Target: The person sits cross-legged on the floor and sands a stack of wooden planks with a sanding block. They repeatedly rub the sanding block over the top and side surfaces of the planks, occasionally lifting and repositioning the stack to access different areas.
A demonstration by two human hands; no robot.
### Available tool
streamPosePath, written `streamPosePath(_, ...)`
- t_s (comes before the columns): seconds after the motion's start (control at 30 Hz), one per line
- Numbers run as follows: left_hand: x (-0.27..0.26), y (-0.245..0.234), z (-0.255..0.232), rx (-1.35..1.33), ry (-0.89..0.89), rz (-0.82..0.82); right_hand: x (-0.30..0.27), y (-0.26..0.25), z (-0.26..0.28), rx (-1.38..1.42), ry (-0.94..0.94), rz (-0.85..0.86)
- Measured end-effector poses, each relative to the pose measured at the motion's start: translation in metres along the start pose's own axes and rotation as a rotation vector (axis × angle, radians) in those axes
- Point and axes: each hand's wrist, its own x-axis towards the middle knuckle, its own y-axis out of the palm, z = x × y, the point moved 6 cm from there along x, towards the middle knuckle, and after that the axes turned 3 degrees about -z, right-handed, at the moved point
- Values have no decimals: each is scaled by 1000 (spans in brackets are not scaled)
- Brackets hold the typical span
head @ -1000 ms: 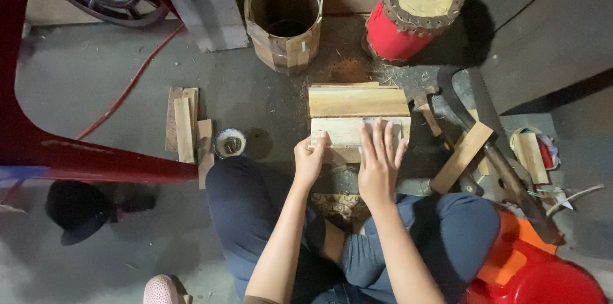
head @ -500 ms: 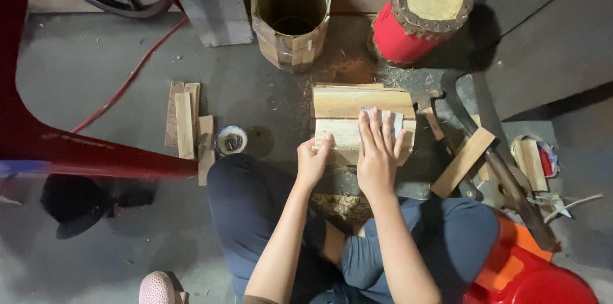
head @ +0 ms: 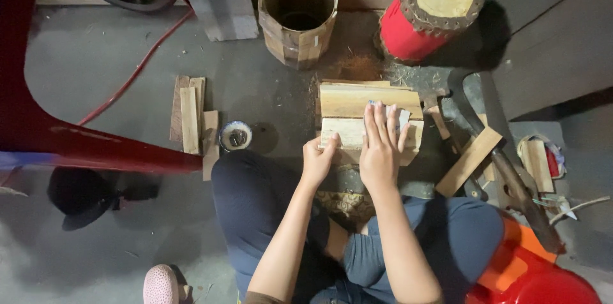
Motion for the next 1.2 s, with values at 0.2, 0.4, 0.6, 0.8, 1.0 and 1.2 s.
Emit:
streamPosePath(0.2, 2, -1, -5, -3, -2, -5, -8, -1, 5, 2, 13, -8)
streamPosePath(0.4, 1, 1, -5, -2, -5, 2, 0, -1, 4, 28, 13, -32)
streamPosePath(0.6, 4, 1, -10, 3, 4, -5, -5, -7, 7, -8, -24, -16)
streamPosePath(0.8, -2, 1, -13, 12, 25, -2, 4, -8, 9, -32, -29, -6)
streamPosePath(1.0, 0, 3, -8, 6, 19, -1, -3, -11, 8, -25, -28, -2)
streamPosePath(1.2, -5, 0, -24, 8, 42, 6, -5, -10, 12, 12, -18, 44)
